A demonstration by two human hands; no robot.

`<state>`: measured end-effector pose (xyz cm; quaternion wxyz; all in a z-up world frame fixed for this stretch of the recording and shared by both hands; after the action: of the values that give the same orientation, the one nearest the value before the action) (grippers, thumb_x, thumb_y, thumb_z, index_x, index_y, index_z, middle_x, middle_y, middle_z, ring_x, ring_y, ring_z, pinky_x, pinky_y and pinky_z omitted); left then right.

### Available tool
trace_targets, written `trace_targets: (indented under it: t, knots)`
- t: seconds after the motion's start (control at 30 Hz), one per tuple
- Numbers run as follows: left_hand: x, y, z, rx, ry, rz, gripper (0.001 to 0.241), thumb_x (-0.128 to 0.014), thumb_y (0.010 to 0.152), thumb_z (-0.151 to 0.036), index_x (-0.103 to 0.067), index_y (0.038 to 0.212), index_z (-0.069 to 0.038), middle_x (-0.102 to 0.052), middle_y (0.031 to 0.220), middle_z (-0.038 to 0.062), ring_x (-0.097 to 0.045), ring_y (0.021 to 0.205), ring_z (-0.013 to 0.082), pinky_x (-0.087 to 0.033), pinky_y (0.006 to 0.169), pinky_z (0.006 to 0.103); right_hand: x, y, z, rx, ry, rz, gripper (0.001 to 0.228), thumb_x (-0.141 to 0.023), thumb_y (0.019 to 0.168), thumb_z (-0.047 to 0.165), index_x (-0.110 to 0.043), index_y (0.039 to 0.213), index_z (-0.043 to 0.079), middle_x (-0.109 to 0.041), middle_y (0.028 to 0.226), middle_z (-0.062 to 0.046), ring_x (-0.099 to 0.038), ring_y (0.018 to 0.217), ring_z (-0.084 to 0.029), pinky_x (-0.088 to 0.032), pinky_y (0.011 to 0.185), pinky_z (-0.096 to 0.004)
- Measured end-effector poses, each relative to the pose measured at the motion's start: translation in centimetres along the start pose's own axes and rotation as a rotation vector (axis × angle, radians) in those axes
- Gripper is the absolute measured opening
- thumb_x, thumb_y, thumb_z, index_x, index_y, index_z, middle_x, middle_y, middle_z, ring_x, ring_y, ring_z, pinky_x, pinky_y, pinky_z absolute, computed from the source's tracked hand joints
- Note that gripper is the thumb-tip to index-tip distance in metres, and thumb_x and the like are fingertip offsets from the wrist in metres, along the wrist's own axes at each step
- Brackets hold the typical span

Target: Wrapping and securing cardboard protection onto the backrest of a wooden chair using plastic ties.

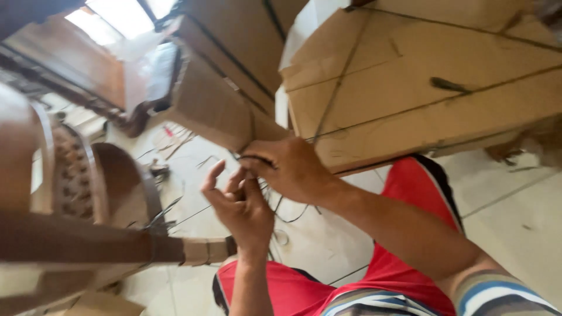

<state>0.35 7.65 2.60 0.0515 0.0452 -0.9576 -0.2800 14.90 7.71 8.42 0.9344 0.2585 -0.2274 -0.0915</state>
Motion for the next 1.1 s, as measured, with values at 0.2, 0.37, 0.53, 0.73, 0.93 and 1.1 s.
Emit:
trace_targets:
  t: [0.2, 0.37, 0.53, 0.73, 0.93, 1.1]
  knots:
    - [0.0, 0.2, -2.4, 0.082, 0.053, -0.061, 0.036, -0.059, 0.097, 0.001, -0.041, 0.128, -0.005, -0.072, 0.103, 0.031, -0.075, 0.083, 0.0255, -0.055, 0.064, 0.0272, 0.7, -1.4, 0.8, 0.105, -0.073, -0.231, 0.010, -0.063, 0.097, 0.018, -0.070, 0.094, 0.012, -0.073, 0.072, -0.003, -0.066, 0.060, -0.023, -0.047, 0.053, -0.039]
    - [-0.1, 0.4, -3.7, -0.009, 0.196, -0.048, 0.028, -0.063, 0.103, -0.007, -0.052, 0.128, -0.001, -0.074, 0.112, 0.026, -0.078, 0.101, 0.0284, -0.062, 0.079, 0.0290, -0.1, -1.7, 0.7, 0.097, 0.510, -0.026, 0.031, -0.045, 0.108, 0.033, -0.059, 0.101, 0.006, -0.062, 0.085, -0.002, -0.062, 0.078, -0.014, -0.050, 0.068, -0.028]
    - [-0.5, 0.4, -4.1, -0.227, 0.358, 0.037, 0.005, -0.065, 0.105, -0.006, -0.068, 0.106, -0.003, -0.071, 0.087, 0.003, -0.059, 0.073, 0.0080, -0.048, 0.064, 0.0267, 1.9, -2.7, 3.7, 0.284, 0.549, -0.015, 0.028, -0.039, 0.111, 0.027, -0.051, 0.100, 0.004, -0.059, 0.108, -0.015, -0.059, 0.104, -0.025, -0.050, 0.093, -0.038]
    - [-0.6, 0.5, -5.3, -0.270, 0.370, 0.073, 0.013, -0.065, 0.103, -0.007, -0.069, 0.115, -0.002, -0.077, 0.099, 0.008, -0.073, 0.079, 0.0148, -0.059, 0.070, 0.0268, 2.5, -3.4, 3.7, 0.215, 0.484, -0.001, 0.030, -0.036, 0.112, 0.030, -0.049, 0.106, 0.004, -0.054, 0.097, -0.009, -0.055, 0.078, -0.020, -0.051, 0.072, -0.033]
    - [-0.3, 0.8, -6.1, -0.357, 0.374, 0.028, 0.019, -0.064, 0.099, 0.005, -0.073, 0.113, -0.006, -0.077, 0.086, 0.007, -0.061, 0.055, 0.0138, -0.050, 0.055, 0.0261, 2.2, -2.4, 1.7, 0.045, -0.090, 0.024, 0.032, -0.052, 0.104, 0.034, -0.054, 0.117, 0.004, -0.069, 0.083, -0.015, -0.070, 0.066, -0.038, -0.052, 0.055, -0.050]
    - [0.1, 1.2, -6.4, -0.345, 0.263, 0.013, 0.023, -0.064, 0.094, 0.009, -0.076, 0.107, -0.006, -0.079, 0.084, 0.012, -0.078, 0.071, 0.0282, -0.059, 0.059, 0.0320, 0.7, -2.9, 1.5, 0.117, -0.260, 0.222, 0.026, -0.057, 0.103, 0.027, -0.067, 0.094, 0.004, -0.069, 0.075, -0.021, -0.070, 0.068, -0.048, -0.055, 0.056, -0.055]
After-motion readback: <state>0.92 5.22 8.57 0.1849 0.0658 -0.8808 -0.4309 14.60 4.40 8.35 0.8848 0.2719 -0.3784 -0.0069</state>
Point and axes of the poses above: each hand's wrist, its own y-axis towards the middle knuckle, its own x-axis out of the back of the hand, z = x × y, the point moved 10 cm from there along y, towards the middle knuckle
